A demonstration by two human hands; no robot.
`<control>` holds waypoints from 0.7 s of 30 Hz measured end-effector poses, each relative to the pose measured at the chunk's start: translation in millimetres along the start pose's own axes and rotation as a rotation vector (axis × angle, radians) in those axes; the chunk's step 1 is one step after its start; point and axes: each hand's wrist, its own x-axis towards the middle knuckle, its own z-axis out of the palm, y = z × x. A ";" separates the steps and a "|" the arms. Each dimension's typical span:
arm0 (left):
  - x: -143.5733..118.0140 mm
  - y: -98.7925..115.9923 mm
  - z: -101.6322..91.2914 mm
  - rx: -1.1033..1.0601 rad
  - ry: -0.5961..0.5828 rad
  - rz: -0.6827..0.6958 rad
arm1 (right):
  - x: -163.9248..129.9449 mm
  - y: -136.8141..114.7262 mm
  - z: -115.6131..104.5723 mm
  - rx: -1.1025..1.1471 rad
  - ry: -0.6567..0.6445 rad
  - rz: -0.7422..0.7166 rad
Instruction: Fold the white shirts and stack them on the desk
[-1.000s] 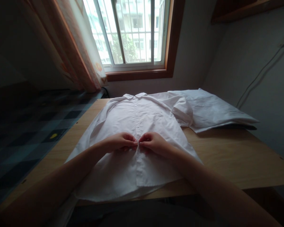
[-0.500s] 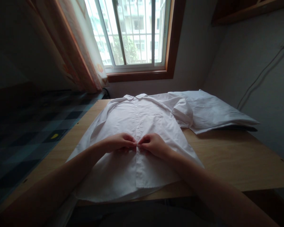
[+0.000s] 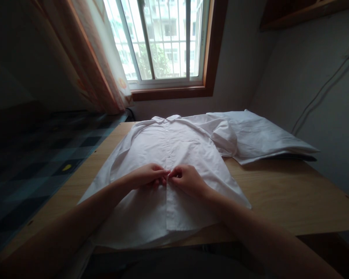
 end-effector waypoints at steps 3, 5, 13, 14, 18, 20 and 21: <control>1.9 -2.0 -0.7 -0.014 0.002 -0.007 | -1.0 -1.8 0.9 -0.059 0.008 -0.024; 3.7 -4.2 -1.8 -0.016 -0.001 -0.008 | -1.9 -3.3 2.2 -0.121 0.023 -0.064; 7.0 -5.7 -0.4 -0.144 -0.010 -0.035 | -4.6 -8.3 5.0 -0.205 0.031 -0.111; 6.8 -5.3 0.3 -0.147 -0.007 -0.040 | -4.6 -8.3 4.9 -0.202 0.031 -0.109; 6.1 -4.8 2.4 -0.150 0.014 -0.041 | -4.2 -6.1 5.4 -0.172 0.026 -0.100; 5.9 -5.4 3.2 -0.165 0.025 -0.020 | -4.0 -4.7 5.7 -0.153 0.021 -0.083; 5.7 -5.8 3.6 -0.173 0.029 -0.005 | -3.8 -4.3 5.7 -0.144 0.018 -0.071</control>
